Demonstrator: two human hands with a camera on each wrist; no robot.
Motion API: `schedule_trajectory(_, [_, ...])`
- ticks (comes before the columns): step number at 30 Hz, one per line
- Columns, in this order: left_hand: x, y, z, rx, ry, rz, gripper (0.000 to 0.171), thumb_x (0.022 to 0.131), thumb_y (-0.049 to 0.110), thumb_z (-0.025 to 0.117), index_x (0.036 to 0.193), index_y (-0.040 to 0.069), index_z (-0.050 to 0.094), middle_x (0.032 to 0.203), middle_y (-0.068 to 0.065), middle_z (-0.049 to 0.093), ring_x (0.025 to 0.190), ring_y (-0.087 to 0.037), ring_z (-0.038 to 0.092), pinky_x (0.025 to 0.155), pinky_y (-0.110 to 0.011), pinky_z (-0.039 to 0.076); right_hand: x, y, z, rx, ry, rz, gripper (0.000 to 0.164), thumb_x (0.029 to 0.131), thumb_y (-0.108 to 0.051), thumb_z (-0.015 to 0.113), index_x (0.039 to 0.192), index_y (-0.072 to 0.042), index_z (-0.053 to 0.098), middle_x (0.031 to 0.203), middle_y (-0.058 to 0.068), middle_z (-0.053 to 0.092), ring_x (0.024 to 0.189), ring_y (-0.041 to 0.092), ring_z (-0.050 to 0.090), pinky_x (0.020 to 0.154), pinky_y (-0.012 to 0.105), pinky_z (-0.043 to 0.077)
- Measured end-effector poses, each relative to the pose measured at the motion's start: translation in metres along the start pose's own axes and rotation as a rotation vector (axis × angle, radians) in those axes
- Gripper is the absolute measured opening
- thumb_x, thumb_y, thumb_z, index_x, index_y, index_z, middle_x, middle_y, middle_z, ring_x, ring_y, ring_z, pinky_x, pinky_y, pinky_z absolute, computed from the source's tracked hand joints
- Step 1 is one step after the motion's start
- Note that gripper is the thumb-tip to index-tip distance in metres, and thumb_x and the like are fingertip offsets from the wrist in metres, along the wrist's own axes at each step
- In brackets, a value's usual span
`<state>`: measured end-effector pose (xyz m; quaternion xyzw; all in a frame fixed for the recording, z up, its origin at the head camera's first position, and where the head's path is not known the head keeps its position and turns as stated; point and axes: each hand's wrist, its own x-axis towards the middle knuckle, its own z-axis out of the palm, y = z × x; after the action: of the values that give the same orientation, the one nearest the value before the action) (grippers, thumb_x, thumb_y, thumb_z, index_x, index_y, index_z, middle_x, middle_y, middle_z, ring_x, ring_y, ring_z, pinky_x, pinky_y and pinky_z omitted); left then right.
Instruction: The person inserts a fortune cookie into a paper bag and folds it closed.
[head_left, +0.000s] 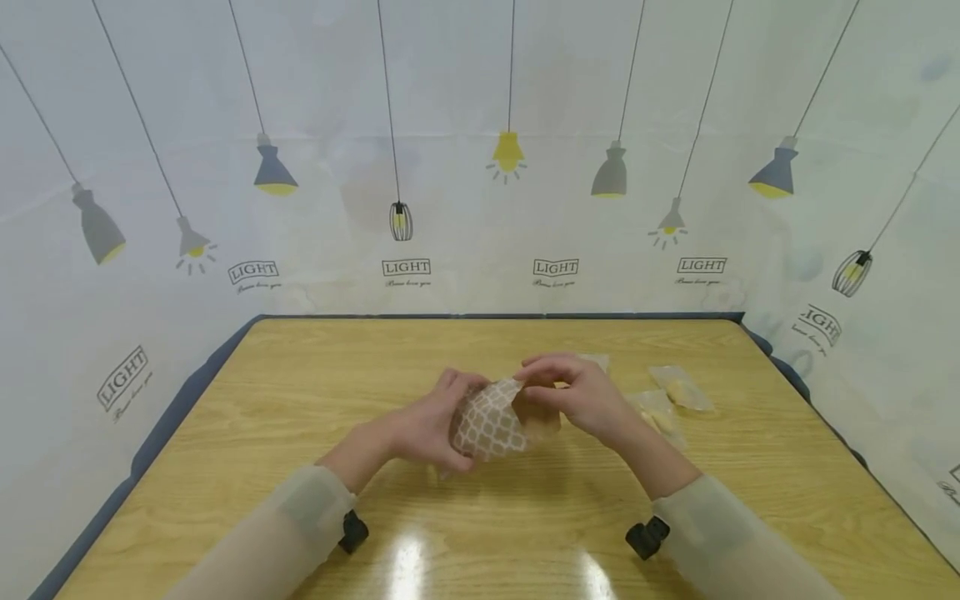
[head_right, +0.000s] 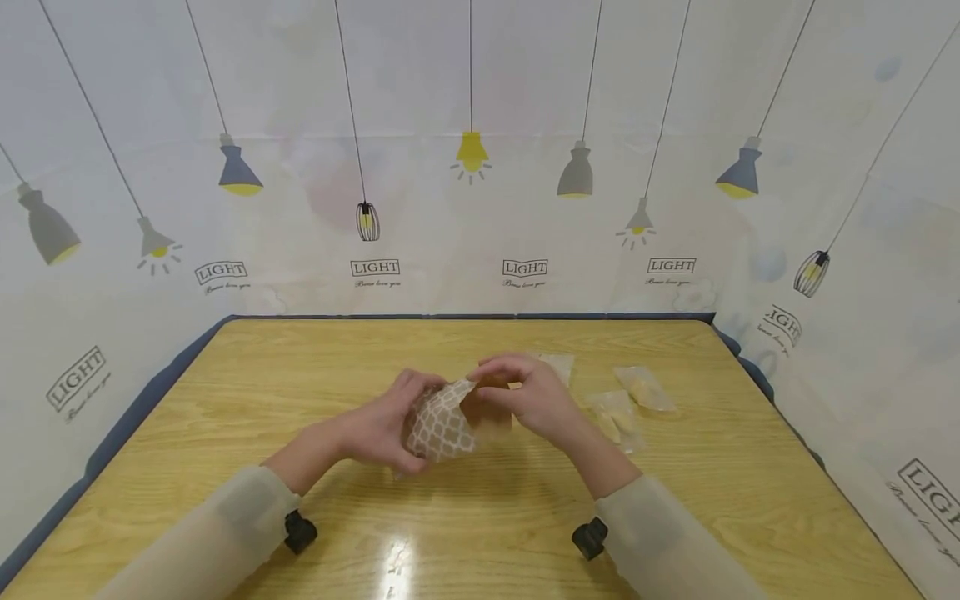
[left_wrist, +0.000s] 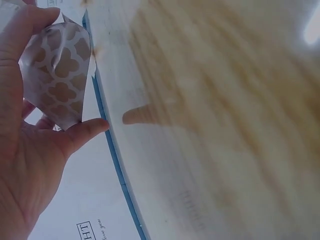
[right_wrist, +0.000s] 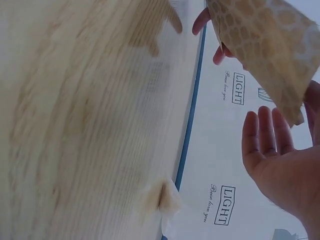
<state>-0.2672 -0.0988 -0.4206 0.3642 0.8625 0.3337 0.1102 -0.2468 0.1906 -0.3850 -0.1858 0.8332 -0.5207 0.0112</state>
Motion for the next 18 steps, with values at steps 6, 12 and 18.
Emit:
schedule_trajectory(6, [0.0, 0.002, 0.002, -0.008, -0.025, 0.005, 0.114, 0.072, 0.024, 0.097, 0.164, 0.017, 0.03, 0.151, -0.011, 0.037, 0.133, -0.024, 0.048, 0.119, -0.049, 0.052, 0.006, -0.004, 0.003, 0.006, 0.036, 0.022, 0.014, 0.105, -0.015, 0.075, 0.115, -0.013, 0.084, 0.139, 0.011, 0.074, 0.135, 0.032, 0.065, 0.107, 0.048, 0.059])
schedule_trajectory(12, [0.0, 0.0, 0.002, -0.034, -0.017, 0.007, 0.114, 0.073, 0.026, 0.097, 0.164, 0.013, 0.028, 0.153, -0.013, 0.038, 0.135, -0.024, 0.047, 0.121, -0.049, 0.047, 0.007, -0.01, 0.005, 0.052, 0.062, 0.061, 0.024, 0.104, -0.019, 0.077, 0.127, -0.011, 0.078, 0.133, 0.012, 0.074, 0.118, 0.026, 0.07, 0.095, 0.036, 0.061])
schedule_trajectory(18, [-0.004, -0.007, -0.004, -0.1, 0.068, -0.014, 0.115, 0.073, 0.021, 0.099, 0.162, 0.008, 0.028, 0.157, -0.016, 0.038, 0.14, -0.029, 0.047, 0.125, -0.055, 0.045, -0.001, -0.015, 0.0, 0.09, -0.002, 0.128, 0.049, 0.104, -0.02, 0.078, 0.144, -0.005, 0.053, 0.118, 0.017, 0.071, 0.095, 0.027, 0.075, 0.076, 0.041, 0.068])
